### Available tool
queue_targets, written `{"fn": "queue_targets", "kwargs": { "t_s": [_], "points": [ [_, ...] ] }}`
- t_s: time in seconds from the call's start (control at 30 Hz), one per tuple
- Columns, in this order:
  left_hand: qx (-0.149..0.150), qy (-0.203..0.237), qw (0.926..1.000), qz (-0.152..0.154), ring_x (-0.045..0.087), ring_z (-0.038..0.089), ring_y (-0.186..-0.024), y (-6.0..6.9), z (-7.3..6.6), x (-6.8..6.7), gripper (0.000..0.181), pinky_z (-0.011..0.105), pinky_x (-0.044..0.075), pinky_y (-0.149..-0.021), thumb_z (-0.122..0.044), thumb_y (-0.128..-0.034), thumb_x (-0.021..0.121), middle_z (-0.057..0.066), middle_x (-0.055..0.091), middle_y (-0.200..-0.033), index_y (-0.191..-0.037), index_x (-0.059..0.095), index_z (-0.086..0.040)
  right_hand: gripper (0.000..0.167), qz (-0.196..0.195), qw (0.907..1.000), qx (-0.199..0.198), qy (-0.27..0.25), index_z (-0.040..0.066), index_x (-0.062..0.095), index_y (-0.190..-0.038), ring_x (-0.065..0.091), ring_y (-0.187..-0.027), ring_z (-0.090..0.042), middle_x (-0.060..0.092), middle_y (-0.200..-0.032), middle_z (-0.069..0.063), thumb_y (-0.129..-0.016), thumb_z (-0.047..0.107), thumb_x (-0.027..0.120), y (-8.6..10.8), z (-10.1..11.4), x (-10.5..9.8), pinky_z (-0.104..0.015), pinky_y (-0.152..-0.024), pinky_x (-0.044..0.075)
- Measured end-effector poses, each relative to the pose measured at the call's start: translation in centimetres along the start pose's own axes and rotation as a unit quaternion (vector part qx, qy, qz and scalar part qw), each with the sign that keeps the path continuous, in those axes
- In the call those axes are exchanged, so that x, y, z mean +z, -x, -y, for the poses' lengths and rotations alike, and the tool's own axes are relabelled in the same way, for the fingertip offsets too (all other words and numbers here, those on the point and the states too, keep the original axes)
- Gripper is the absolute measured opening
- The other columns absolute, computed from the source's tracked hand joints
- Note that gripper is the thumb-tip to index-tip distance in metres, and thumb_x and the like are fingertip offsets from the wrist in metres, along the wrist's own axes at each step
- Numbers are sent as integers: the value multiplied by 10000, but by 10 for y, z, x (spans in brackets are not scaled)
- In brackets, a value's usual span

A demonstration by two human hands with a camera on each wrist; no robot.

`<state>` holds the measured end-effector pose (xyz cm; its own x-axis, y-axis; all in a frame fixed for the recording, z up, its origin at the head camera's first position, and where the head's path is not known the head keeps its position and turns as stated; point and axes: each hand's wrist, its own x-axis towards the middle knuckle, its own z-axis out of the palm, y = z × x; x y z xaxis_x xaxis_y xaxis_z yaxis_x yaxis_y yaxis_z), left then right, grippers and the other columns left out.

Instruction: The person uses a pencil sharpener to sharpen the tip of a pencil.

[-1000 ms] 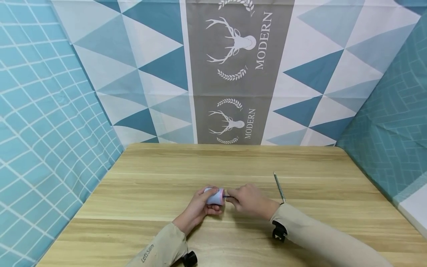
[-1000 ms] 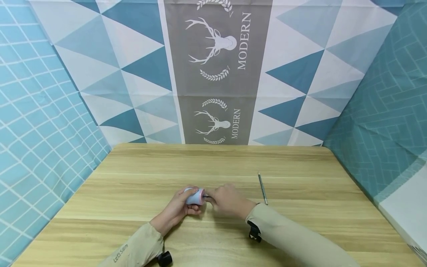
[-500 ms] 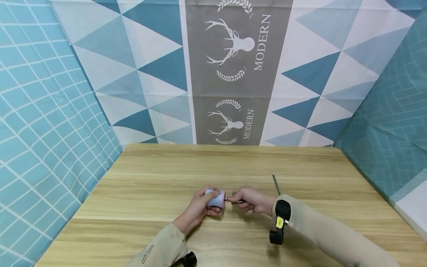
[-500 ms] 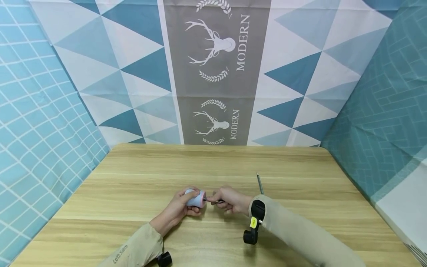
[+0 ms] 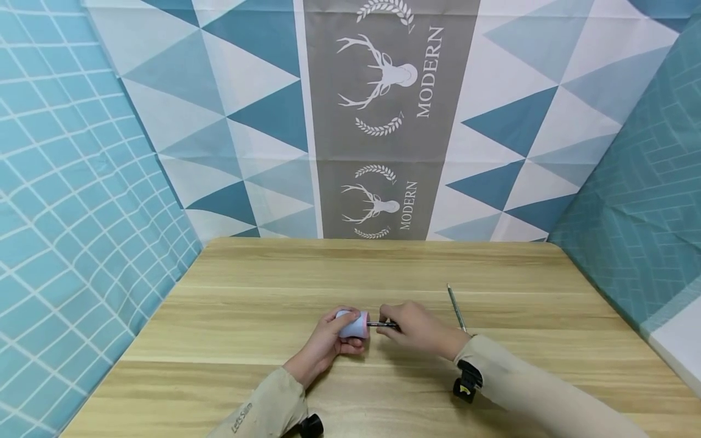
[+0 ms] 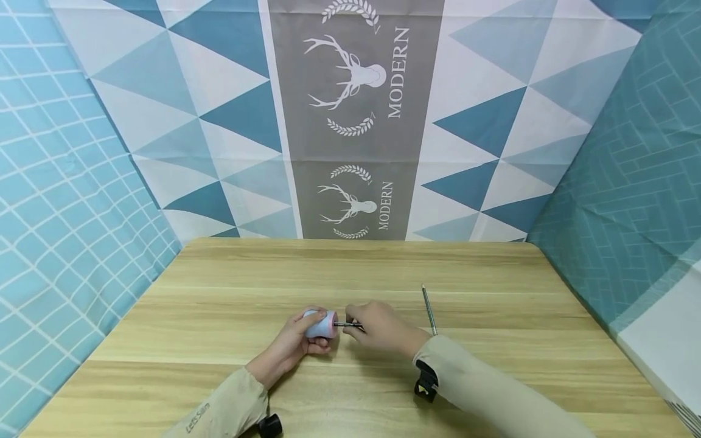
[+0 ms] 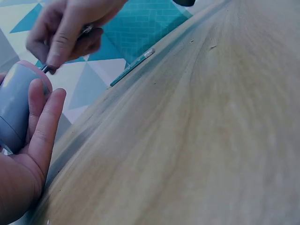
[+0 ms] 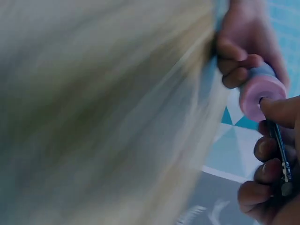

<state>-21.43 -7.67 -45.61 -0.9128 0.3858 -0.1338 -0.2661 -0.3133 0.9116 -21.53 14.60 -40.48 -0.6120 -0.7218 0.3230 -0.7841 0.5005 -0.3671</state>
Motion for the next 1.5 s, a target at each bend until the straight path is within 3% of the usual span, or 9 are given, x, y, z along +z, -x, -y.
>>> {"fn": "queue_targets", "kwargs": {
  "t_s": [0.2, 0.5, 0.6, 0.83, 0.97, 1.1, 1.33, 1.4, 1.5],
  "points": [
    [-20, 85, 10000, -8, 646, 102, -571, 0, -2, -3, 121, 319, 627, -638, -186, -993, 573, 157, 597, -889, -1072, 612, -103, 131, -777, 9471, -1787, 2552, 86, 578, -907, 515, -634, -49, 577, -784, 34, -909, 109, 707, 0, -4, 2, -132, -510, 451],
    [-46, 126, 9999, -2, 640, 104, -564, -3, -1, -3, 115, 317, 626, -624, -194, -991, 570, 152, 597, -872, -1052, 608, -105, 307, -1346, 8668, -2581, 4048, 100, 551, -851, 497, -560, -78, 569, -699, 42, -1081, 255, 420, -7, -16, 11, -172, -468, 431],
    [-56, 166, 9998, -13, 637, 104, -551, -3, -1, -3, 102, 318, 626, -614, -190, -992, 560, 146, 600, -855, -1032, 611, -112, 321, -1418, 8835, -2507, 3695, 97, 531, -812, 453, -492, -67, 538, -624, 47, -1079, 248, 437, -10, -14, 13, -163, -413, 366],
    [-69, 72, 9999, -67, 629, 102, -545, -3, -4, -2, 86, 329, 626, -611, -182, -982, 574, 158, 583, -889, -1001, 640, -129, 294, -379, 9916, -719, 1003, 136, 462, -765, 304, -486, 30, 368, -568, 127, -955, 182, 682, -11, 1, 11, -114, -414, 237],
    [-172, 64, 9998, -58, 631, 105, -547, -2, -4, -2, 94, 326, 626, -616, -183, -975, 588, 172, 576, -931, -1020, 636, -116, 353, 72, 9968, 538, -595, 142, 442, -703, 309, -498, 32, 358, -585, 136, -966, 196, 671, -13, 6, 8, -138, -433, 253],
    [-221, 78, 9997, -41, 637, 111, -548, -1, -2, -1, 107, 330, 627, -614, -181, -970, 598, 179, 571, -942, -1036, 634, -104, 393, 425, 9566, 1694, -2334, 128, 417, -668, 280, -454, -29, 337, -536, 94, -955, 185, 679, -13, 5, 6, -187, -405, 227],
    [-110, -59, 9999, -46, 638, 118, -541, -1, 0, 0, 99, 360, 630, -615, -204, -948, 635, 162, 595, -880, -1008, 642, -126, 418, 1172, 7885, 3420, -4975, 158, 345, -653, 161, -407, -66, 232, -485, 63, -974, 181, 612, -12, -5, 4, -200, -371, 145],
    [-112, -78, 9999, -51, 635, 119, -540, -1, 0, 0, 83, 363, 630, -614, -205, -948, 632, 155, 594, -859, -996, 640, -137, 411, 1308, 7713, 3500, -5153, 166, 342, -663, 159, -410, -65, 226, -490, 64, -989, 190, 591, -12, -7, 4, -199, -378, 143],
    [-101, -71, 9999, -18, 633, 115, -541, 0, 0, 0, 63, 357, 629, -614, -193, -958, 615, 148, 593, -849, -987, 639, -142, 401, 1323, 8000, 3288, -4841, 144, 361, -677, 180, -423, -74, 246, -497, 58, -988, 207, 607, -12, -8, 3, -205, -390, 159]
  ]
}}
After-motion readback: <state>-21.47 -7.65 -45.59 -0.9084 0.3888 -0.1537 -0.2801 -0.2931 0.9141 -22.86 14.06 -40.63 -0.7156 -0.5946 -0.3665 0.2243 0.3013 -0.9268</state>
